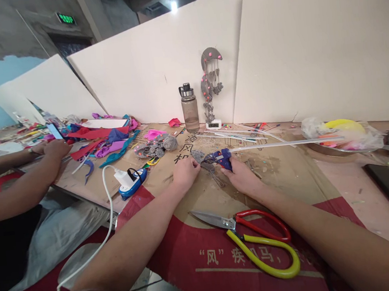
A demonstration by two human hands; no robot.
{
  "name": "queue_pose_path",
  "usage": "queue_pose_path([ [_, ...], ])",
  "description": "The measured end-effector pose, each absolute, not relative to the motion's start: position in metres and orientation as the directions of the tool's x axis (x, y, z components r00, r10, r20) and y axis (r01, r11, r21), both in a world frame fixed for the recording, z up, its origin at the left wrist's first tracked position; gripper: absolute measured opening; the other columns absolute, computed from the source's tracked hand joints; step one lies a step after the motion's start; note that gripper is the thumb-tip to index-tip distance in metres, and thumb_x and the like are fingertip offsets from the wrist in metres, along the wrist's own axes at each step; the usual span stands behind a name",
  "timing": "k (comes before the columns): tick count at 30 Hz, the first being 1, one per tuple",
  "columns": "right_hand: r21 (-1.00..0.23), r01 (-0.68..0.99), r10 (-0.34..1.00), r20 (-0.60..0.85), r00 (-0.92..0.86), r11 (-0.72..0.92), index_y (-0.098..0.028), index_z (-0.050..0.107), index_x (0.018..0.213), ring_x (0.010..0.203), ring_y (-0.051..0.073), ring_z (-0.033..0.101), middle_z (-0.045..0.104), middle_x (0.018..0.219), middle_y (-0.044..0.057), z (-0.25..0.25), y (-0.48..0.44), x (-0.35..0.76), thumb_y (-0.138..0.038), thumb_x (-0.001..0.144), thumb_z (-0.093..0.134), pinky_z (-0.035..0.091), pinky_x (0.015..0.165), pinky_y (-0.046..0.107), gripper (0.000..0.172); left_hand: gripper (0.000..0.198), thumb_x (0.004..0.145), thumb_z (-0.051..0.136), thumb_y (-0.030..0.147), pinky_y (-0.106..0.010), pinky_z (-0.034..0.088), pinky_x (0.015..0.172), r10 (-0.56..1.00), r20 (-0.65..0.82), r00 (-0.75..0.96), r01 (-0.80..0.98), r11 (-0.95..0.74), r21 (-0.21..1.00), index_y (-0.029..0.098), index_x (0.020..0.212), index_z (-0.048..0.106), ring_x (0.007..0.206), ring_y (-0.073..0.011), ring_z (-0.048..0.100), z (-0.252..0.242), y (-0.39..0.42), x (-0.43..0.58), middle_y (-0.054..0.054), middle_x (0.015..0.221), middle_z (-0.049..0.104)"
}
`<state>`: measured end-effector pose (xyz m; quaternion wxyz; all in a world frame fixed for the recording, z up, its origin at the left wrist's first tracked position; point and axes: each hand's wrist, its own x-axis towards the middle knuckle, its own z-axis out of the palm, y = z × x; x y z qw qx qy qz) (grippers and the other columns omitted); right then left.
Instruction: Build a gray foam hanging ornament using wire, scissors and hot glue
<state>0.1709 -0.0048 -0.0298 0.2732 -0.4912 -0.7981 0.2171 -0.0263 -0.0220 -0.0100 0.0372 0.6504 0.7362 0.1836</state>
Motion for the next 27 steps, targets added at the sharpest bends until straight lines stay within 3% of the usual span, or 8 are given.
queue_pose_path([
  [11, -0.630, 0.671, 0.919, 0.221, -0.328, 0.391, -0.014, 0.050, 0.120, 0.097, 0.025, 0.063, 0.068, 0.104, 0.014, -0.0250, -0.0086, 0.1708, -0.025, 0.088, 0.052, 0.045, 0.086, 0.034, 0.034, 0.021, 0.082, 0.055, 0.027, -0.026, 0.047, 0.078, 0.971, 0.189, -0.144, 0.948, 0.081, 0.308, 0.020, 0.084, 0.075, 0.082, -0.0179, 0.066, -0.0119, -0.0213, -0.0276, -0.005, 0.088, 0.075],
  [16, -0.648, 0.657, 0.922, 0.230, -0.311, 0.384, -0.012, 0.046, 0.127, 0.098, 0.025, 0.063, 0.066, 0.110, 0.015, -0.0234, -0.0098, 0.1707, -0.025, 0.089, 0.051, 0.045, 0.085, 0.032, 0.041, 0.022, 0.083, 0.055, 0.028, -0.027, 0.047, 0.078, 0.971, 0.189, -0.149, 0.952, 0.090, 0.292, 0.021, 0.085, 0.075, 0.082, -0.0181, 0.066, -0.0111, -0.0224, -0.0268, -0.005, 0.088, 0.075],
  [27, -0.586, 0.693, 0.905, 0.213, -0.369, 0.420, -0.013, 0.047, 0.125, 0.105, 0.026, 0.061, 0.064, 0.117, 0.017, -0.0239, -0.0102, 0.1680, -0.022, 0.088, 0.049, 0.044, 0.087, 0.033, 0.038, 0.021, 0.082, 0.056, 0.026, -0.027, 0.048, 0.080, 0.970, 0.191, -0.151, 0.953, 0.092, 0.288, 0.021, 0.085, 0.076, 0.084, -0.0191, 0.067, -0.0099, -0.0221, -0.0260, -0.006, 0.089, 0.075],
])
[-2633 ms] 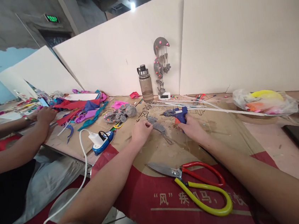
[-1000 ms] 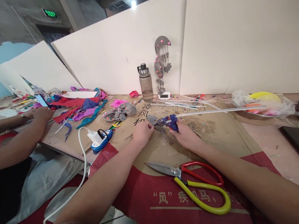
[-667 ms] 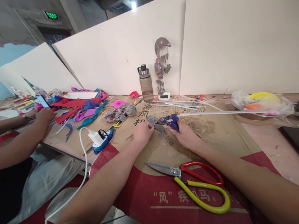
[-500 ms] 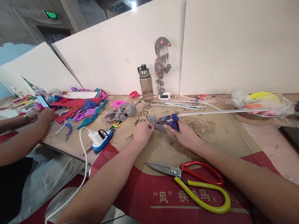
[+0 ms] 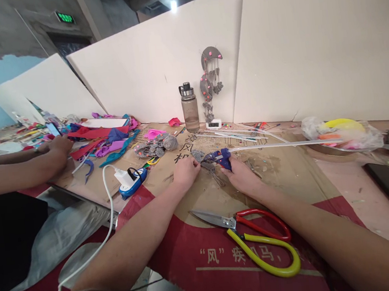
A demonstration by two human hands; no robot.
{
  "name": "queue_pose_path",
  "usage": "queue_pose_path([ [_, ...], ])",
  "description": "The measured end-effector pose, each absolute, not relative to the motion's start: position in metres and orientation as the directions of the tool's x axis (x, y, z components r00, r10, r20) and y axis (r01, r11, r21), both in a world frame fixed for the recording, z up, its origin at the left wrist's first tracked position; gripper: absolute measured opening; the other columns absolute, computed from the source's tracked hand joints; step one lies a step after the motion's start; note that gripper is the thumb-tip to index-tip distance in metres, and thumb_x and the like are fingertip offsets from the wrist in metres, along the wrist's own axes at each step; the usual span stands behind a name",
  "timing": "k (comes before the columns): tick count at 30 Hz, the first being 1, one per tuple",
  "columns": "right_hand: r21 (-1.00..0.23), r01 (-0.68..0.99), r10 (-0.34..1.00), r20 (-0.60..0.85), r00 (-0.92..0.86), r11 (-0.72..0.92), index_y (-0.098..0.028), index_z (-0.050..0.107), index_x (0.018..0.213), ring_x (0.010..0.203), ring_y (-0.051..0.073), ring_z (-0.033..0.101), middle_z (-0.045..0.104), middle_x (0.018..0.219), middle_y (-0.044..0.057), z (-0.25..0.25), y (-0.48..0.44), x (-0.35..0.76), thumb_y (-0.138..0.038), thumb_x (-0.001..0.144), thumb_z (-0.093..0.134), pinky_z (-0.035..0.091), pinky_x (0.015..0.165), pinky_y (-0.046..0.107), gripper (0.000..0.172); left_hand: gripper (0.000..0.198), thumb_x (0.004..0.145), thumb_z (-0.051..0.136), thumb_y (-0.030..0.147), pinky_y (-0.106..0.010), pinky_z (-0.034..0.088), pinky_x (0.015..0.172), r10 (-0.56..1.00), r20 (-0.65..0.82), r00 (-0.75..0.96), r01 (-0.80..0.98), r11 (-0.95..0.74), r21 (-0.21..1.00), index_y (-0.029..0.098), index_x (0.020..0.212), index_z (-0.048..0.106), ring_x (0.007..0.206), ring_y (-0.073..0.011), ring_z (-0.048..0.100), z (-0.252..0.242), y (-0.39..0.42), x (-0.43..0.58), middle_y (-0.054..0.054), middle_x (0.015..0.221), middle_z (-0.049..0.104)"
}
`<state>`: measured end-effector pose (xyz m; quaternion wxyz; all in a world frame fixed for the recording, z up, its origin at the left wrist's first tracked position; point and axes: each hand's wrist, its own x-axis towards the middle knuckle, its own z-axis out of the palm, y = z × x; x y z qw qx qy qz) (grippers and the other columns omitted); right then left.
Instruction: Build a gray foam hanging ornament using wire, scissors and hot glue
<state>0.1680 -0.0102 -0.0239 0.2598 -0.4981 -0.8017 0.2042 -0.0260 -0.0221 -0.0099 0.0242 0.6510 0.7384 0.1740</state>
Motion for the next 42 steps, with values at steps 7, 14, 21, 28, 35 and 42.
queue_pose_path([
  [7, -0.632, 0.674, 0.923, 0.227, -0.311, 0.383, -0.013, 0.046, 0.125, 0.101, 0.026, 0.062, 0.066, 0.112, 0.016, -0.0246, -0.0090, 0.1696, -0.024, 0.089, 0.049, 0.044, 0.086, 0.033, 0.038, 0.022, 0.083, 0.055, 0.026, -0.026, 0.047, 0.081, 0.971, 0.188, -0.145, 0.954, 0.087, 0.286, 0.021, 0.085, 0.075, 0.083, -0.0179, 0.066, -0.0114, -0.0213, -0.0270, -0.005, 0.089, 0.075],
  [14, -0.611, 0.682, 0.914, 0.211, -0.348, 0.401, -0.013, 0.047, 0.125, 0.102, 0.027, 0.062, 0.065, 0.113, 0.017, -0.0231, -0.0110, 0.1695, -0.025, 0.088, 0.050, 0.045, 0.085, 0.033, 0.039, 0.022, 0.083, 0.055, 0.027, -0.026, 0.047, 0.080, 0.972, 0.185, -0.146, 0.955, 0.090, 0.284, 0.021, 0.085, 0.075, 0.083, -0.0185, 0.066, -0.0118, -0.0210, -0.0271, -0.005, 0.089, 0.075],
  [21, -0.577, 0.706, 0.910, 0.212, -0.356, 0.411, -0.015, 0.048, 0.124, 0.100, 0.025, 0.063, 0.067, 0.109, 0.015, -0.0283, -0.0068, 0.1679, -0.024, 0.088, 0.050, 0.044, 0.084, 0.031, 0.037, 0.021, 0.082, 0.056, 0.026, -0.027, 0.047, 0.081, 0.973, 0.188, -0.137, 0.954, 0.079, 0.290, 0.020, 0.085, 0.076, 0.084, -0.0185, 0.066, -0.0111, -0.0213, -0.0272, -0.006, 0.089, 0.075],
  [28, -0.629, 0.672, 0.919, 0.238, -0.313, 0.391, -0.013, 0.048, 0.122, 0.099, 0.025, 0.063, 0.067, 0.109, 0.015, -0.0260, -0.0071, 0.1692, -0.023, 0.088, 0.050, 0.044, 0.086, 0.033, 0.036, 0.022, 0.082, 0.054, 0.027, -0.027, 0.047, 0.079, 0.972, 0.184, -0.143, 0.954, 0.086, 0.289, 0.021, 0.085, 0.075, 0.084, -0.0187, 0.066, -0.0099, -0.0228, -0.0262, -0.005, 0.089, 0.075],
  [35, -0.611, 0.673, 0.907, 0.223, -0.358, 0.416, -0.013, 0.044, 0.128, 0.106, 0.027, 0.060, 0.064, 0.116, 0.017, -0.0256, -0.0091, 0.1681, -0.026, 0.088, 0.050, 0.044, 0.089, 0.035, 0.042, 0.022, 0.082, 0.054, 0.026, -0.028, 0.047, 0.079, 0.972, 0.192, -0.138, 0.957, 0.081, 0.280, 0.020, 0.083, 0.075, 0.083, -0.0197, 0.066, -0.0113, -0.0208, -0.0268, -0.006, 0.087, 0.075],
  [42, -0.587, 0.708, 0.917, 0.194, -0.348, 0.393, -0.013, 0.047, 0.123, 0.101, 0.026, 0.062, 0.066, 0.112, 0.017, -0.0240, -0.0098, 0.1642, -0.025, 0.089, 0.049, 0.044, 0.085, 0.033, 0.036, 0.023, 0.082, 0.054, 0.026, -0.028, 0.047, 0.079, 0.973, 0.185, -0.141, 0.957, 0.087, 0.276, 0.020, 0.085, 0.076, 0.083, -0.0194, 0.067, -0.0109, -0.0223, -0.0263, -0.006, 0.088, 0.075],
])
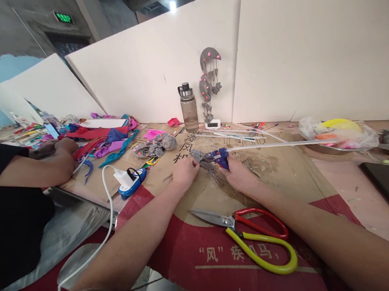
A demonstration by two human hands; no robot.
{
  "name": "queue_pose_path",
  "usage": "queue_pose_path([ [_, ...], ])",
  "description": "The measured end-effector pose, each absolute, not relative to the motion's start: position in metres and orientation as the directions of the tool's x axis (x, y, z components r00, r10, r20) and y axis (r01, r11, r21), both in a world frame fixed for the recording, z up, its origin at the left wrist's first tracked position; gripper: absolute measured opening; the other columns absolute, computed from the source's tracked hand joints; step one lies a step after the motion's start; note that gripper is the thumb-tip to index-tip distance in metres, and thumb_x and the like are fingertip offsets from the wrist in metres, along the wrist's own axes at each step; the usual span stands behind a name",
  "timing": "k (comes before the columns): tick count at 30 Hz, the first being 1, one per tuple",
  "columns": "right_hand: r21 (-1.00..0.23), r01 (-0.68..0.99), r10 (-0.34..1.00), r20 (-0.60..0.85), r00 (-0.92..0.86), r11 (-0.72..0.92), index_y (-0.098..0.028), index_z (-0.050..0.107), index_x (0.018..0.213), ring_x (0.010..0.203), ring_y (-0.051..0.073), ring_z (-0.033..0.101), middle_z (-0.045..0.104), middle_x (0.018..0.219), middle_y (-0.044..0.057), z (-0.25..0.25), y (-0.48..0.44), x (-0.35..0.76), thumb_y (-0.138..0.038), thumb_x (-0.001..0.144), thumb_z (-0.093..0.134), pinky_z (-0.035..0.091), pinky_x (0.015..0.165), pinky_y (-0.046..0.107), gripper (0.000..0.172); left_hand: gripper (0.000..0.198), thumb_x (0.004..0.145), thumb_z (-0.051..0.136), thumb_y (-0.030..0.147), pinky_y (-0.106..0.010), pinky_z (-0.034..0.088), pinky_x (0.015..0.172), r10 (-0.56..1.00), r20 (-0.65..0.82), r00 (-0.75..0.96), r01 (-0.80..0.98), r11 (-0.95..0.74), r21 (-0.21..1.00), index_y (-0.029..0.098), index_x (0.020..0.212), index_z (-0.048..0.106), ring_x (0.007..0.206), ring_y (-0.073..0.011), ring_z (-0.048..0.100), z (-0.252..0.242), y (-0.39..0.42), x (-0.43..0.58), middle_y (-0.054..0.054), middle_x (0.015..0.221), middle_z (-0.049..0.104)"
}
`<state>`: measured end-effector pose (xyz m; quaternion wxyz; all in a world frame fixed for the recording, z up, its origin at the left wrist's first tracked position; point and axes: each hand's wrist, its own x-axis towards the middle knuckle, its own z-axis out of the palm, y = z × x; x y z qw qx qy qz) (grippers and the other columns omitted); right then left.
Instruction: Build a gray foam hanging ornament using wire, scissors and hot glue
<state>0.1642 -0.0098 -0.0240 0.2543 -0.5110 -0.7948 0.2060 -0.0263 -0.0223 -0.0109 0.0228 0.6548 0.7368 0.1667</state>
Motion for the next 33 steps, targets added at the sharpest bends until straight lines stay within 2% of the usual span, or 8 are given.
queue_pose_path([
  [10, -0.635, 0.670, 0.923, 0.234, -0.307, 0.384, -0.015, 0.046, 0.127, 0.106, 0.024, 0.060, 0.065, 0.115, 0.014, -0.0254, -0.0076, 0.1664, -0.024, 0.089, 0.051, 0.043, 0.088, 0.031, 0.039, 0.023, 0.082, 0.054, 0.027, -0.027, 0.047, 0.080, 0.973, 0.176, -0.147, 0.957, 0.095, 0.273, 0.021, 0.086, 0.075, 0.084, -0.0180, 0.066, -0.0108, -0.0205, -0.0267, -0.005, 0.089, 0.075],
  [15, -0.599, 0.685, 0.907, 0.208, -0.367, 0.414, -0.014, 0.047, 0.123, 0.104, 0.026, 0.061, 0.065, 0.114, 0.015, -0.0255, -0.0088, 0.1654, -0.025, 0.089, 0.050, 0.044, 0.088, 0.033, 0.036, 0.022, 0.082, 0.055, 0.026, -0.026, 0.047, 0.080, 0.972, 0.180, -0.149, 0.956, 0.095, 0.279, 0.020, 0.085, 0.075, 0.084, -0.0182, 0.066, -0.0089, -0.0231, -0.0252, -0.005, 0.089, 0.075],
  [24, -0.606, 0.706, 0.930, 0.218, -0.295, 0.366, -0.015, 0.047, 0.124, 0.098, 0.023, 0.063, 0.067, 0.111, 0.014, -0.0262, -0.0096, 0.1646, -0.025, 0.089, 0.050, 0.044, 0.081, 0.029, 0.036, 0.024, 0.083, 0.053, 0.028, -0.027, 0.047, 0.080, 0.972, 0.188, -0.144, 0.959, 0.090, 0.268, 0.020, 0.086, 0.076, 0.083, -0.0178, 0.066, -0.0114, -0.0207, -0.0266, -0.005, 0.089, 0.075],
  [33, -0.564, 0.736, 0.927, 0.199, -0.317, 0.373, -0.015, 0.048, 0.123, 0.095, 0.025, 0.063, 0.067, 0.107, 0.015, -0.0223, -0.0119, 0.1638, -0.026, 0.089, 0.048, 0.044, 0.079, 0.030, 0.035, 0.023, 0.083, 0.054, 0.026, -0.027, 0.048, 0.082, 0.974, 0.182, -0.134, 0.960, 0.082, 0.269, 0.020, 0.087, 0.076, 0.084, -0.0179, 0.066, -0.0097, -0.0220, -0.0265, -0.006, 0.089, 0.075],
])
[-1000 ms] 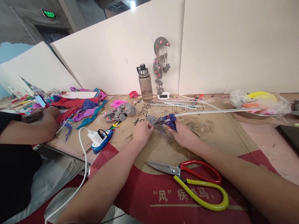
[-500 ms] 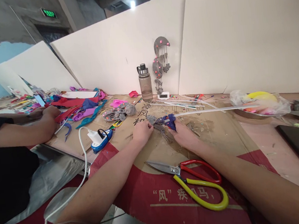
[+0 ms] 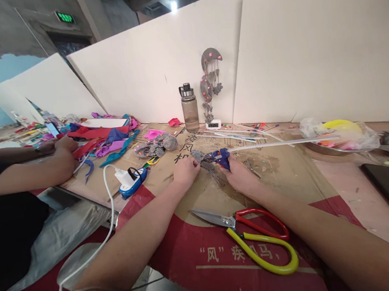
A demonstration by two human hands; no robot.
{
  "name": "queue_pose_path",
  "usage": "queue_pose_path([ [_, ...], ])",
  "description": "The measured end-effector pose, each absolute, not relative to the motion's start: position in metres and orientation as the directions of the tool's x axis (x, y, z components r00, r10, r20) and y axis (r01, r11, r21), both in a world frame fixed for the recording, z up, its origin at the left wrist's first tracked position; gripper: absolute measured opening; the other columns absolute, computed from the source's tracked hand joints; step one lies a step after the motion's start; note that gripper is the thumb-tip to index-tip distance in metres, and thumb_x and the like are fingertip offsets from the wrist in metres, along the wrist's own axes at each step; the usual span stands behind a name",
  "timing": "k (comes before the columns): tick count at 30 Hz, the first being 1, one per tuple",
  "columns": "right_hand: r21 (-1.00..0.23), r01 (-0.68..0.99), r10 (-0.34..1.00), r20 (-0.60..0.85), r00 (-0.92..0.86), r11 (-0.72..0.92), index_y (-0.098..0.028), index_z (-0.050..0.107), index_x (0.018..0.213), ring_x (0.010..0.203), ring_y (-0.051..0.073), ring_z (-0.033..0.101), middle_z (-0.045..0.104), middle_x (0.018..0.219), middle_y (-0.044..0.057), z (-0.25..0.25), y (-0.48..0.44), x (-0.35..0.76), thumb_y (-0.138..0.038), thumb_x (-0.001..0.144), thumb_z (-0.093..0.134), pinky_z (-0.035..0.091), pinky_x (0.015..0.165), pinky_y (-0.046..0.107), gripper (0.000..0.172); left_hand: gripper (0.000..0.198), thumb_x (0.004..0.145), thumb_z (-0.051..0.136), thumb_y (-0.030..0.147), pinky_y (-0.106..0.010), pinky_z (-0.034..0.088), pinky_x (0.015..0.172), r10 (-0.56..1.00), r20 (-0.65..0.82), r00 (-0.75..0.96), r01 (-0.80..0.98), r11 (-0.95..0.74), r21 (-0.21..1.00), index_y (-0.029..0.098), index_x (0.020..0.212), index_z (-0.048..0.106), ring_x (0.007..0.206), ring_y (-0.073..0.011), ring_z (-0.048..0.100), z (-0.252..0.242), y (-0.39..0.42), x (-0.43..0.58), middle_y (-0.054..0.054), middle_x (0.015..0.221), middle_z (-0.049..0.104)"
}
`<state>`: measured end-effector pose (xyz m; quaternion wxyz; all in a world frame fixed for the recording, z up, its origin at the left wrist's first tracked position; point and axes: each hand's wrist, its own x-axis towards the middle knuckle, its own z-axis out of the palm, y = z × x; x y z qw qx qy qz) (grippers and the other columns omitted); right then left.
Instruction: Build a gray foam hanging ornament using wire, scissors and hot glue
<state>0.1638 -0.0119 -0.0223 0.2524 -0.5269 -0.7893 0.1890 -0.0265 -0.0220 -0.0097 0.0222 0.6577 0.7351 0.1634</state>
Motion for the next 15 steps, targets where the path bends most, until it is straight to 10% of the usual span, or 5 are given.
queue_pose_path([
  [15, -0.537, 0.769, 0.939, 0.186, -0.291, 0.345, -0.013, 0.049, 0.120, 0.096, 0.027, 0.064, 0.067, 0.107, 0.016, -0.0216, -0.0138, 0.1639, -0.026, 0.090, 0.047, 0.044, 0.079, 0.031, 0.033, 0.022, 0.082, 0.055, 0.026, -0.026, 0.047, 0.081, 0.973, 0.186, -0.139, 0.957, 0.083, 0.280, 0.021, 0.086, 0.076, 0.084, -0.0176, 0.066, -0.0089, -0.0235, -0.0262, -0.005, 0.089, 0.075],
])
